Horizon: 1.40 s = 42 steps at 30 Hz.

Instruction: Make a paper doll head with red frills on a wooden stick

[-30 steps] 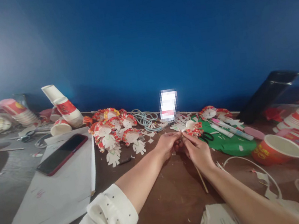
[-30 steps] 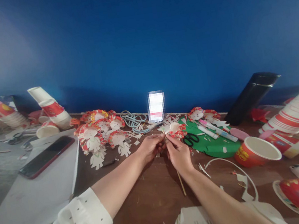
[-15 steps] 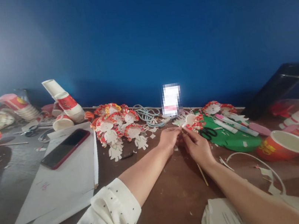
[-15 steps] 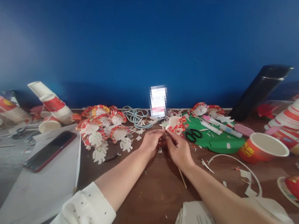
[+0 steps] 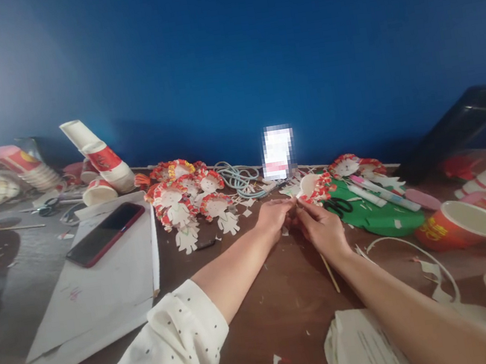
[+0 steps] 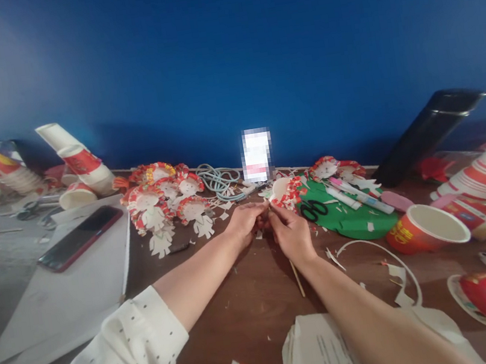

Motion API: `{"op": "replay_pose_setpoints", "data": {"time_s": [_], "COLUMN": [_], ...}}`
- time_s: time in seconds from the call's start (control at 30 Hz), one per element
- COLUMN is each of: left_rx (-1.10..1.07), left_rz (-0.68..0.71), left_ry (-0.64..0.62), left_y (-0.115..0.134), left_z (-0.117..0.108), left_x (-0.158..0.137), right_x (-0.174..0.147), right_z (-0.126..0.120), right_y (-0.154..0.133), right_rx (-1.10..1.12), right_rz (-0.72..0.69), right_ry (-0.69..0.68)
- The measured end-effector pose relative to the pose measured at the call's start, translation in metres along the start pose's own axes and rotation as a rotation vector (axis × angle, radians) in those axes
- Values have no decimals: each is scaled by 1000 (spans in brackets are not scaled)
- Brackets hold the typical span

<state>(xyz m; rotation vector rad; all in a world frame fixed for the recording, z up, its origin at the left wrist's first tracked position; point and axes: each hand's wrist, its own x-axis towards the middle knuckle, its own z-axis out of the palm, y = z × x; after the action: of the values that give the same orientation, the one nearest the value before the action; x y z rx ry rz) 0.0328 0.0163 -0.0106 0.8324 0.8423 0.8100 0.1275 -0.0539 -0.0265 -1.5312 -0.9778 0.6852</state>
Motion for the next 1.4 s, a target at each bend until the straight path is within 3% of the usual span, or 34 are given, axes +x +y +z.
{"op": "replay_pose_setpoints", "data": {"time_s": [0.4, 0.53, 0.73, 0.93, 1.1, 1.23, 1.4], "left_rx": [-68, -125, -57, -34, -68, -58, -59], "left_rz": [-34, -25, 181, 192, 113, 4, -6], "left_ry": [-126, -162, -106, -10, -5, 6, 13], "left_y": [-2, -2, -8, -16, -10, -1, 0], "left_z": [1, 0, -4, -4, -1, 2, 2], "left_x": [-1, 0, 3, 10, 8, 3, 1], "right_x": [-2, -4, -4, -3, -3, -3, -3], "right_z": [-4, -4, -4, -1, -1, 0, 1], "right_y": [-11, -11, -7, -4, -4, -4, -5], "right_rx": [-21, -73, -196, -167, -109, -6, 125], "right_rz": [-14, -90, -226, -258, -202, -60, 64], "right_ry": [72, 53, 54, 39, 17, -23, -45]}}
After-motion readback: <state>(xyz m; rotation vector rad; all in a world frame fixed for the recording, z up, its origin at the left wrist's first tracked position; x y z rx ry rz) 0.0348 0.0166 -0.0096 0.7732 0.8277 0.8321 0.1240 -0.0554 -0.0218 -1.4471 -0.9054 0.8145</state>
